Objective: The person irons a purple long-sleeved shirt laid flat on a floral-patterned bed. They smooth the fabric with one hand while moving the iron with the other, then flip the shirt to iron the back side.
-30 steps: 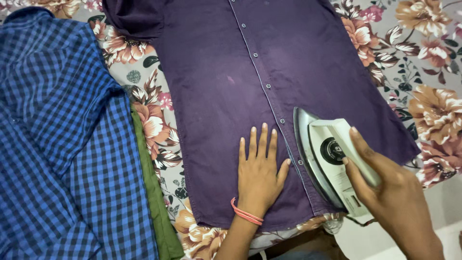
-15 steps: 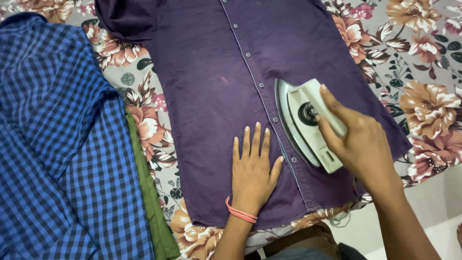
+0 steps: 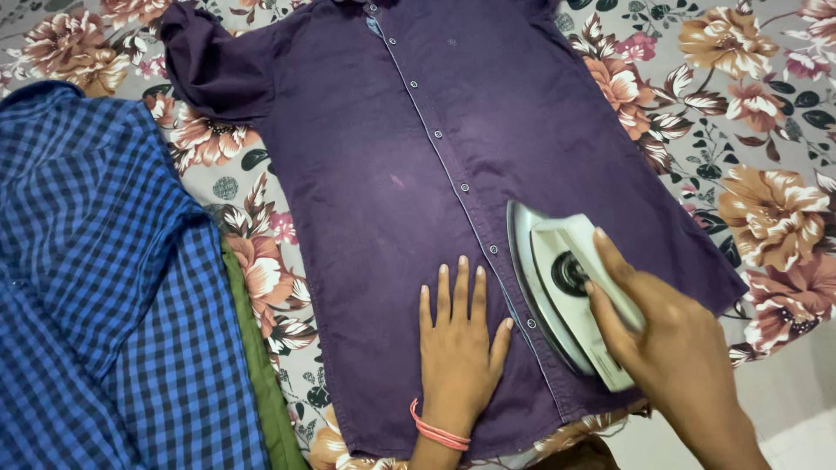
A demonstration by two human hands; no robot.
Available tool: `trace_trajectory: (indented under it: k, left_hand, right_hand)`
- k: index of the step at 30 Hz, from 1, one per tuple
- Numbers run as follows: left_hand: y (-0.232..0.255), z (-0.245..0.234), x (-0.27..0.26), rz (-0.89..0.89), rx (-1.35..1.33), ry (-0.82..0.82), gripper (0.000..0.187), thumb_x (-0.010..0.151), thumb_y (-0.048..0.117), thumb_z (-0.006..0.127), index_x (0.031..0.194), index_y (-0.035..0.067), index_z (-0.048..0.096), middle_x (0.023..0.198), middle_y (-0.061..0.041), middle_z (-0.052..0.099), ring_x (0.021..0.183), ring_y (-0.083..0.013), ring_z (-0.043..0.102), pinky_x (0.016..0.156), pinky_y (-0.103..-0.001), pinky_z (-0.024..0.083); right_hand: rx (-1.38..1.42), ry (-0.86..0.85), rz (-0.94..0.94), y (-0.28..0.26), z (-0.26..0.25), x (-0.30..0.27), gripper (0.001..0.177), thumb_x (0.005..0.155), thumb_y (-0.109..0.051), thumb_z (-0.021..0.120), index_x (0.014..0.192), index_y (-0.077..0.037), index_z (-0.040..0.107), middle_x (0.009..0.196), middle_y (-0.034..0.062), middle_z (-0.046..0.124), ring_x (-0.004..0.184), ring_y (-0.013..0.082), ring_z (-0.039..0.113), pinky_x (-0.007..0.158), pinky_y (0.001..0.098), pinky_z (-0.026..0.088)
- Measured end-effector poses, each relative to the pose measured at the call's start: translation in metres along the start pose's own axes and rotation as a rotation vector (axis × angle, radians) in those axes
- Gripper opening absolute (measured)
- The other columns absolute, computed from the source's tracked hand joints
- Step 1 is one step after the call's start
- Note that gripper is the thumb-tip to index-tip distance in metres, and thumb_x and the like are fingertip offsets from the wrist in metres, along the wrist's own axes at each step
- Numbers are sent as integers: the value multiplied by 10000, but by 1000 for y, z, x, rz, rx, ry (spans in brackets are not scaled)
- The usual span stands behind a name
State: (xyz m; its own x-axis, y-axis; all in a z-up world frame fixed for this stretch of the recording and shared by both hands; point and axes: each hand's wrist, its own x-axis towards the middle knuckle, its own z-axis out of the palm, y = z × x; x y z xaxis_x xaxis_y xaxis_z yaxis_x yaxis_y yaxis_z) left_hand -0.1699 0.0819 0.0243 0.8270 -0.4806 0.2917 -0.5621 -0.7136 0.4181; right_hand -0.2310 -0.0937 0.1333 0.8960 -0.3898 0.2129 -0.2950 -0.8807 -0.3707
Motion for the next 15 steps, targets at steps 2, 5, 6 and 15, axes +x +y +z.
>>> trace_trajectory:
  k: [2, 5, 6, 15]
  left_hand:
    - [-1, 1, -1, 0, -5, 0, 686, 957, 418, 580, 1488, 0, 465, 1605, -184, 367, 1497, -388, 283, 1211, -550, 183]
    - [-1, 1, -2, 5, -9, 7, 683, 960, 417, 583, 1488, -1, 468, 1606, -188, 369, 1498, -390, 285, 1216, -550, 187]
    - [-1, 0, -2, 6, -6, 11, 680, 962, 417, 584, 1487, 1, 469, 1606, -188, 371, 1499, -390, 289, 1218, -549, 189]
    - [17, -5, 18, -98, -44, 29, 639, 963, 314, 584, 1495, -11, 441, 1578, -227, 363, 1489, -441, 279, 1199, -565, 215]
  right_hand:
    - [-40, 17, -40, -2, 8, 16, 582, 925, -239, 691, 1497, -241, 582, 833, 165, 719, 714, 376, 698, 646, 489, 526]
    - [-76, 51, -80, -4, 22, 46, 563, 956, -269, 671, 1510, -248, 576, 872, 188, 723, 755, 403, 697, 668, 511, 530]
    - [-68, 83, -104, -5, 27, 55, 553, 964, -276, 665, 1509, -243, 578, 889, 199, 725, 773, 413, 697, 678, 519, 531]
    - [-15, 24, -125, -2, 22, 61, 557, 986, -286, 649, 1530, -209, 556, 899, 258, 710, 809, 462, 687, 714, 544, 527]
